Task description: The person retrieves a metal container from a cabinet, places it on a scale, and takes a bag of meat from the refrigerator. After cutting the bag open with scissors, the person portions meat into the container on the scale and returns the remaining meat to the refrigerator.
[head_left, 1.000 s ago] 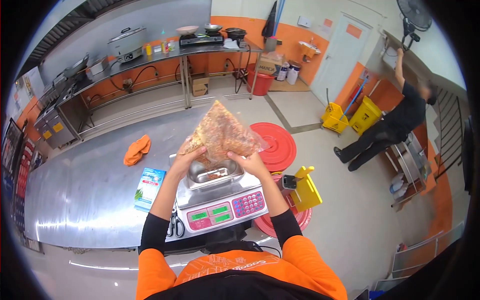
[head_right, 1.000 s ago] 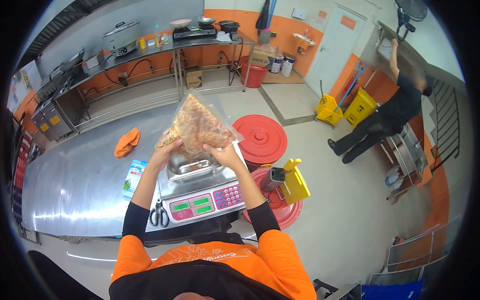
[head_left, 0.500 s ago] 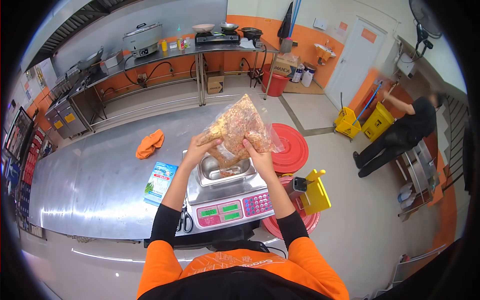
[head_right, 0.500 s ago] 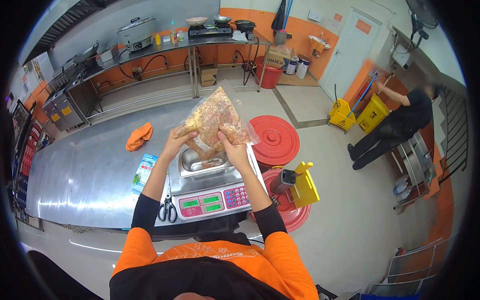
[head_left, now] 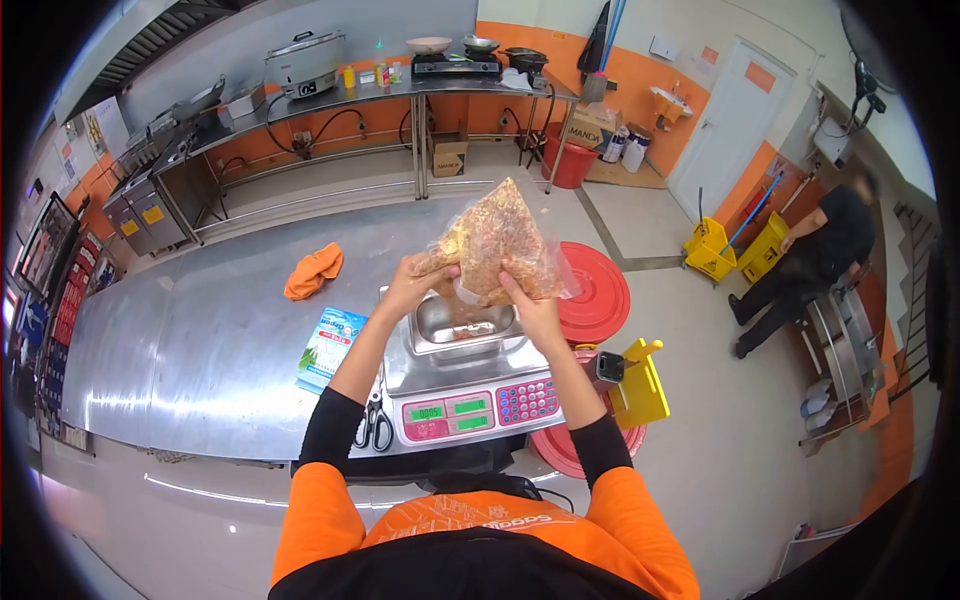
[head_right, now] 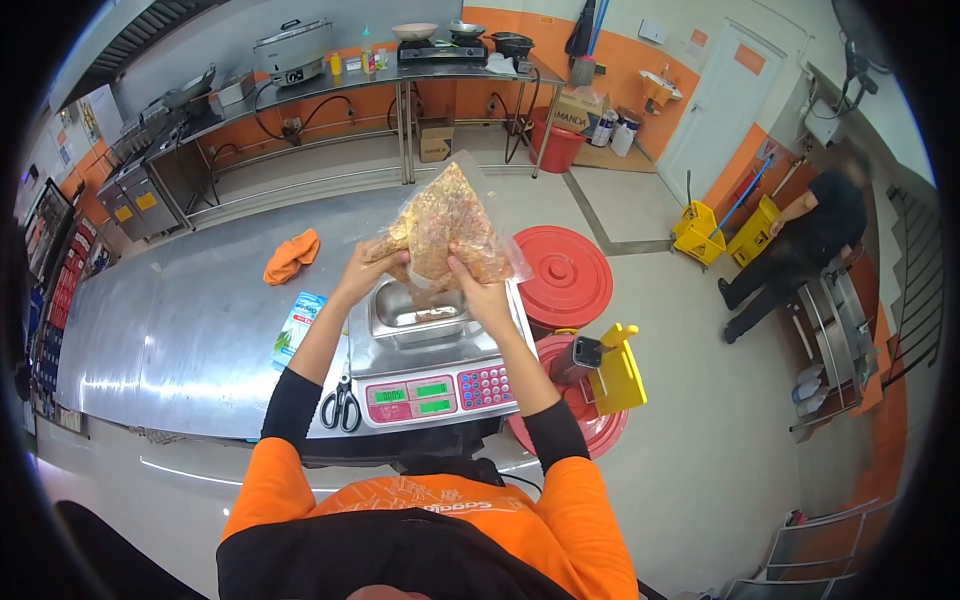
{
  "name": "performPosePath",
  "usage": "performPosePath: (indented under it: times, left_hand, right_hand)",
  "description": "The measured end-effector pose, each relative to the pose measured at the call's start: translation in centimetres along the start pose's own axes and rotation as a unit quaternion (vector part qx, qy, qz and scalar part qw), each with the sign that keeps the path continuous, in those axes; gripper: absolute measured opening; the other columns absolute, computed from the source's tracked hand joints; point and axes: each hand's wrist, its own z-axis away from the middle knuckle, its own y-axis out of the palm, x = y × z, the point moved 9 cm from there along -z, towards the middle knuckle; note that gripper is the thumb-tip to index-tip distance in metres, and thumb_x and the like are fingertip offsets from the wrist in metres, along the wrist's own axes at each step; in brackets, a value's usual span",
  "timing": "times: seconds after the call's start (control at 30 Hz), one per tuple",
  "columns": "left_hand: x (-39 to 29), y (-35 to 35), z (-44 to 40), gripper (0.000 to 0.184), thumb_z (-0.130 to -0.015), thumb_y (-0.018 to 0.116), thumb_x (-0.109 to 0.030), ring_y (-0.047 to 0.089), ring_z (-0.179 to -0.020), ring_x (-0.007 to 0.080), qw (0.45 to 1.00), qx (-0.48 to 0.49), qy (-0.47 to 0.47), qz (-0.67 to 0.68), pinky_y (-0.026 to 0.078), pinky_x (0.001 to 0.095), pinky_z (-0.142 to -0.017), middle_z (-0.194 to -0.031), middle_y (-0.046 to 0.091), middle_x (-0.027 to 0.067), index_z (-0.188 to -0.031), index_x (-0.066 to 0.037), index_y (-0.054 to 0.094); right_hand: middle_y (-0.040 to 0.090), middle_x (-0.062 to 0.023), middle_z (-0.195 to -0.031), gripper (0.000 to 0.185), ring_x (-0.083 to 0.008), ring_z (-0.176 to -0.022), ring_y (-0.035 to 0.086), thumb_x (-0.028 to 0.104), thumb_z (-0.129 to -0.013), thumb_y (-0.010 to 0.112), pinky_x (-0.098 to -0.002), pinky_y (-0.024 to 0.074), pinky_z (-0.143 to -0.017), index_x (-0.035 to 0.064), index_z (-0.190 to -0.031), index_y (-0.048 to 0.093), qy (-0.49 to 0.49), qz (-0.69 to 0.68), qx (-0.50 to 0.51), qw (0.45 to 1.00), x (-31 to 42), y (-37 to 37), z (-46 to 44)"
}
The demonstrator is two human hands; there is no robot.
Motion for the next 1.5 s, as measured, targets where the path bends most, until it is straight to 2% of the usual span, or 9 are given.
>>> performPosePath:
  times: [0.23,0.47,0.6,0.8,0.9,1.03,1.13,1.33,1.5]
  left_hand:
    - [1.4,0.0,0.2,0.031,-0.074,0.073,-0.013,0.056,-0.079,0.0076,0.998,0.027,-0.049,-0.035,0.046,0.0239,-0.071,-0.088,0.065,0.0011,-0.101,0.000,0.063]
    - [0.2,5.4,2.4,0.063,-0.067,0.074,-0.001,0.051,-0.105,0.0140,0.984,0.171,-0.046,-0.015,0.043,0.0274,-0.088,-0.114,0.056,0.0063,-0.123,0.000,0.044]
    - [2.9,4.8,2.1,0.056,-0.068,0.071,0.001,0.056,-0.098,0.0153,0.991,0.079,-0.111,0.010,0.046,0.0288,-0.084,-0.106,0.060,0.0071,-0.118,0.000,0.047]
    - [2.6,2.1,1.0,0.047,-0.072,0.062,0.006,0.058,-0.096,0.0190,0.981,0.058,0.052,-0.179,0.051,0.0327,-0.079,-0.103,0.060,0.0083,-0.116,0.002,0.047]
    - [3.3,1.8,1.5,0.047,-0.072,0.060,0.007,0.058,-0.096,0.0204,0.998,0.028,-0.033,-0.053,0.052,0.0343,-0.077,-0.103,0.060,0.0097,-0.116,0.002,0.047]
    - [2.8,2.3,1.9,0.048,-0.070,0.061,0.008,0.059,-0.095,0.0209,0.999,0.024,-0.024,0.010,0.052,0.0344,-0.077,-0.103,0.059,0.0113,-0.116,0.001,0.047]
    - [2.8,2.1,1.4,0.047,-0.070,0.060,0.009,0.060,-0.091,0.0212,0.999,0.041,-0.002,-0.005,0.052,0.0340,-0.076,-0.101,0.060,0.0113,-0.115,0.001,0.047]
    - [-0.6,2.3,0.8,0.040,-0.069,0.063,0.002,0.062,-0.083,0.0178,0.984,0.057,0.096,-0.141,0.050,0.0316,-0.073,-0.093,0.063,0.0103,-0.107,0.002,0.052]
    - [-0.6,2.6,0.6,0.032,-0.069,0.066,-0.007,0.062,-0.081,0.0200,0.987,0.095,0.067,-0.110,0.047,0.0326,-0.073,-0.091,0.065,0.0137,-0.099,0.001,0.057]
  right_hand:
    - [0.060,-0.0066,-0.108,0.026,-0.0130,-0.100,0.054,0.012,-0.086,0.060,-0.0266,0.0425,-0.085,0.0006,-0.109,0.058,-0.038,0.024,0.010,0.999,1.0,0.6,0.5]
    - [0.059,-0.0049,-0.107,0.028,-0.0122,-0.099,0.054,0.017,-0.087,0.060,-0.0256,0.0418,-0.084,0.0011,-0.111,0.056,0.030,-0.066,-0.034,0.997,0.4,0.6,0.4]
    - [0.059,-0.0051,-0.107,0.030,-0.0120,-0.098,0.054,0.018,-0.086,0.061,-0.0259,0.0422,-0.083,0.0002,-0.110,0.056,0.062,-0.043,-0.028,0.997,0.1,1.9,1.0]
    - [0.060,-0.0074,-0.105,0.038,-0.0146,-0.097,0.055,0.020,-0.082,0.067,-0.0280,0.0427,-0.084,-0.0008,-0.111,0.055,0.017,0.026,0.073,0.997,1.2,3.0,0.9]
    - [0.059,-0.0099,-0.107,0.047,-0.0177,-0.098,0.055,0.022,-0.074,0.073,-0.0302,0.0429,-0.086,-0.0007,-0.111,0.054,-0.057,0.162,0.164,0.971,2.8,3.6,0.6]
    - [0.057,-0.0132,-0.110,0.059,-0.0214,-0.100,0.055,0.025,-0.066,0.078,-0.0314,0.0426,-0.087,-0.0011,-0.113,0.053,0.001,0.236,0.230,0.944,1.8,3.6,0.2]
    - [0.053,-0.0198,-0.118,0.062,-0.0306,-0.112,0.049,0.032,-0.069,0.072,-0.0340,0.0381,-0.094,0.0007,-0.118,0.051,0.057,0.414,0.276,0.866,0.0,3.2,0.5]
    - [0.051,-0.0145,-0.124,0.057,-0.0303,-0.113,0.048,0.037,-0.072,0.067,-0.0365,0.0359,-0.096,0.0074,-0.118,0.054,0.028,0.357,0.258,0.897,0.4,4.0,0.9]
    - [0.052,-0.0150,-0.122,0.047,-0.0301,-0.113,0.048,0.030,-0.076,0.061,-0.0361,0.0376,-0.095,0.0092,-0.117,0.055,0.056,0.443,0.280,0.850,-2.5,3.1,0.7]
